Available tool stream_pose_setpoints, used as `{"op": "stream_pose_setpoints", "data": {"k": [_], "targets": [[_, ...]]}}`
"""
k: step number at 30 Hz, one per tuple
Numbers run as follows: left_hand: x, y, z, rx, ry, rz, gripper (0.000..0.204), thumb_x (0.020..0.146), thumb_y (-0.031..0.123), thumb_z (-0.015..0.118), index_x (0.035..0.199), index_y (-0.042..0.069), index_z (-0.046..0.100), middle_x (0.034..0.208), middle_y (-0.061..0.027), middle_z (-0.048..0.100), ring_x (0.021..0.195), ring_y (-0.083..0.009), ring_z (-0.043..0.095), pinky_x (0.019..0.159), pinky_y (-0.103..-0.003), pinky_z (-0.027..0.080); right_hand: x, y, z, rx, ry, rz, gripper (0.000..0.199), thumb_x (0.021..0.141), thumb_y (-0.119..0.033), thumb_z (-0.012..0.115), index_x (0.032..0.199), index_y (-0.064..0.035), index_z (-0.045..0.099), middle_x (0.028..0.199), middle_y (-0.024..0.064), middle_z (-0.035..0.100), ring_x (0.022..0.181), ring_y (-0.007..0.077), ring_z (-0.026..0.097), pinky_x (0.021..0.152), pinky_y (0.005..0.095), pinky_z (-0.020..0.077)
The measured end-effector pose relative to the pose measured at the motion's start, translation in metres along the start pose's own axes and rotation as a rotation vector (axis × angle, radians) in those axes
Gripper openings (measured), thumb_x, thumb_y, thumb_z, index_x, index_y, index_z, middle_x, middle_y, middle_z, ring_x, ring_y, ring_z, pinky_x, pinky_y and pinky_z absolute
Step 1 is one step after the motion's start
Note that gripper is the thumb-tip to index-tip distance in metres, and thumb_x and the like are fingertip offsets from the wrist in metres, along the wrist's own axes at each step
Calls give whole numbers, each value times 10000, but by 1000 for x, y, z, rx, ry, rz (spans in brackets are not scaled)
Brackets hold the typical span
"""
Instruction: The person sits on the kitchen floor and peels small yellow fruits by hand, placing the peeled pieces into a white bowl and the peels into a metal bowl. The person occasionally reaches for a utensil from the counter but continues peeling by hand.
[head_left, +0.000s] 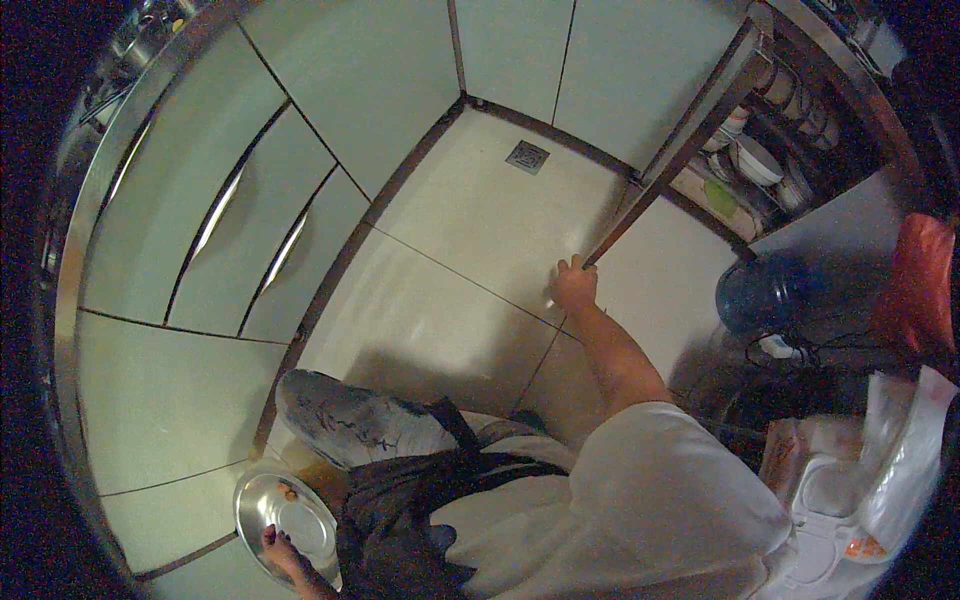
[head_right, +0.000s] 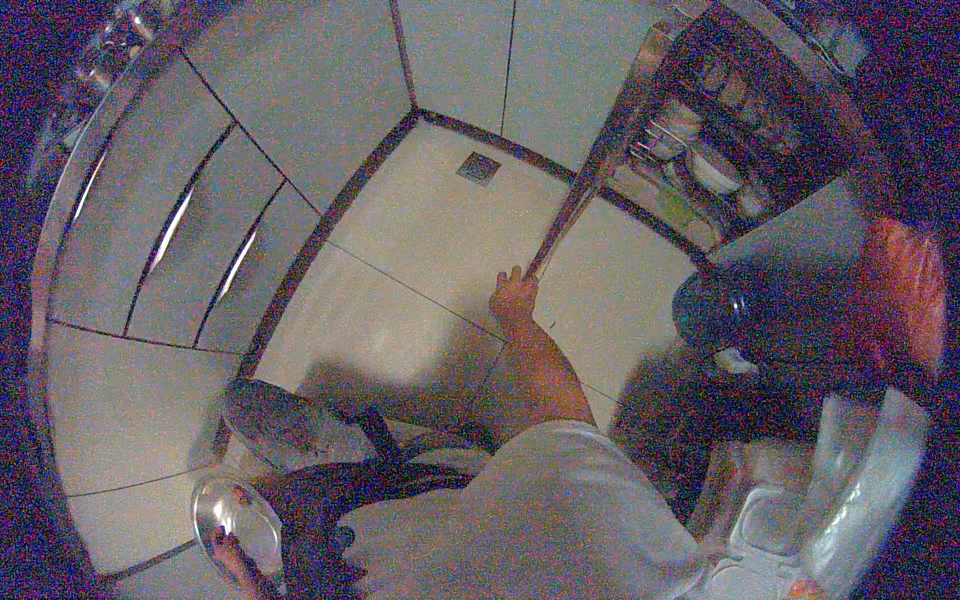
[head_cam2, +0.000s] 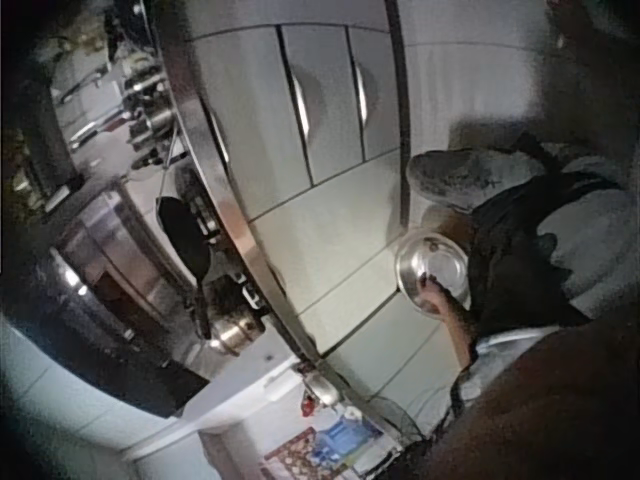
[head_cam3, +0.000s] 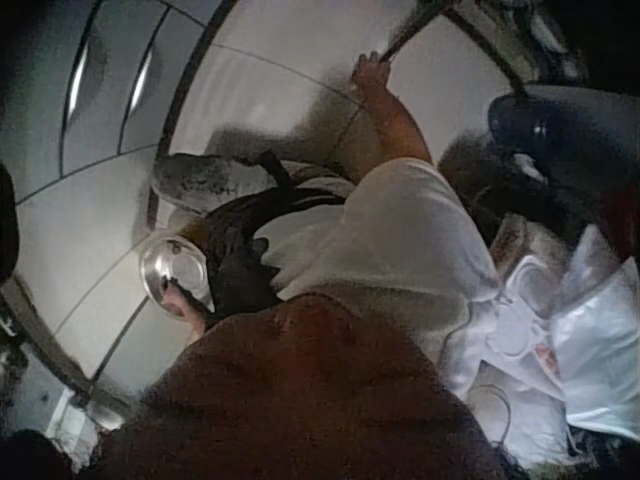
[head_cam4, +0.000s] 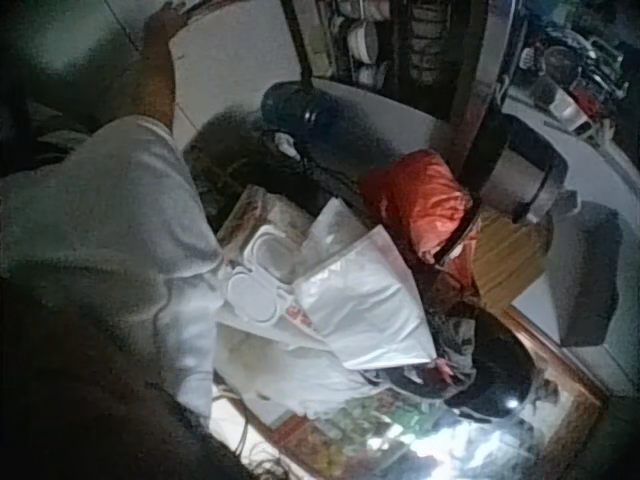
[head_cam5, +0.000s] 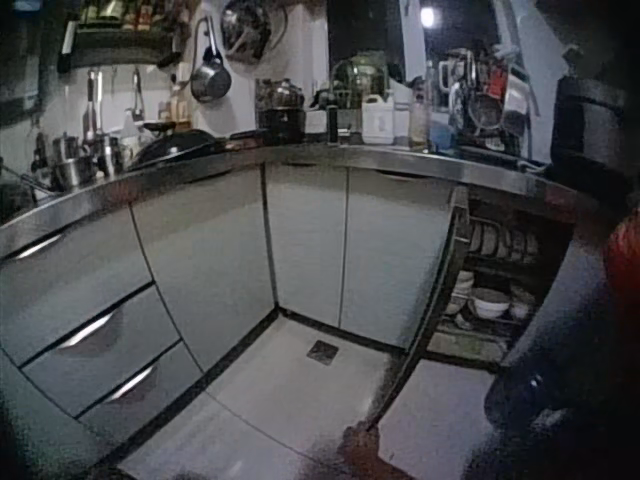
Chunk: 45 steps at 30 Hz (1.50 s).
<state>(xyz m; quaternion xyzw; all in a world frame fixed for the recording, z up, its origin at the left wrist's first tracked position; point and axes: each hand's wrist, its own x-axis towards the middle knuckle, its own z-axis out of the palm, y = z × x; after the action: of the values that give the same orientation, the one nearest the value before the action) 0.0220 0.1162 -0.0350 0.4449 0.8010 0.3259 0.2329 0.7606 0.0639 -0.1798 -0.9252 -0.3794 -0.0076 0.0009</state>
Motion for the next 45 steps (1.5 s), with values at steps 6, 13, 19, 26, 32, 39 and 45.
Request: {"op": "stream_pose_setpoints", "data": {"k": [6, 13, 19, 26, 32, 39, 45], "targets": [[-3, 0, -4, -103, -76, 8, 237, 658, -56, 445, 876, 30, 480, 844, -48, 482, 747, -149, 460, 659, -253, 373, -2, 2, 0, -35, -66, 77, 327, 637, -240, 548, 932, -99, 539, 1029, 97, 448, 838, 294, 462, 704, 382, 399], [-30, 9, 4, -89, -60, -11, 244, 641, -77, 442, 861, 19, 492, 814, -38, 490, 704, -129, 467, 607, -220, 370, -22, -13, -6, 117, -28, 201, 269, 674, -233, 533, 897, -82, 546, 1038, 138, 423, 929, 353, 425, 715, 463, 387], [-78, -10, 15, -85, -342, -142, 236, 644, -106, 436, 806, 49, 509, 717, -7, 475, 623, -84, 434, 550, -199, 349, -81, -60, 54, 164, -409, -165, 396, 678, -257, 501, 1044, -109, 468, 1083, 126, 418, 899, 316, 473, 759, 401, 409], [-120, -58, 35, -175, -462, 33, 151, 641, -101, 491, 721, 27, 500, 700, -29, 517, 674, -97, 476, 653, -216, 384, -105, -145, 72, 205, -672, -637, 333, 659, -206, 501, 965, -74, 507, 974, 171, 472, 850, 326, 496, 763, 394, 408], [-158, -175, 28, -278, -229, -267, 123, 638, -78, 560, 702, 5, 497, 694, -56, 516, 638, -123, 497, 623, -256, 438, -88, -197, 44, 91, -683, -739, 265, 648, -217, 525, 850, -49, 554, 931, 166, 495, 802, 332, 510, 718, 385, 426], [-185, -181, 16, 142, -296, -285, 187, 566, -42, 600, 720, 4, 504, 703, -91, 512, 560, -171, 493, 572, -276, 443, -126, -207, 86, -163, -784, -1078, 230, 649, -197, 536, 818, -43, 558, 897, 163, 516, 800, 317, 516, 680, 393, 440], [-198, -216, 20, 299, -366, 125, 301, 557, 12, 654, 823, 13, 514, 787, -54, 512, 747, -163, 482, 639, -280, 423, -176, -208, 72, -97, -970, -1182, 223, 668, -180, 518, 820, -19, 550, 879, 186, 521, 831, 325, 507, 698, 404, 437]]}}
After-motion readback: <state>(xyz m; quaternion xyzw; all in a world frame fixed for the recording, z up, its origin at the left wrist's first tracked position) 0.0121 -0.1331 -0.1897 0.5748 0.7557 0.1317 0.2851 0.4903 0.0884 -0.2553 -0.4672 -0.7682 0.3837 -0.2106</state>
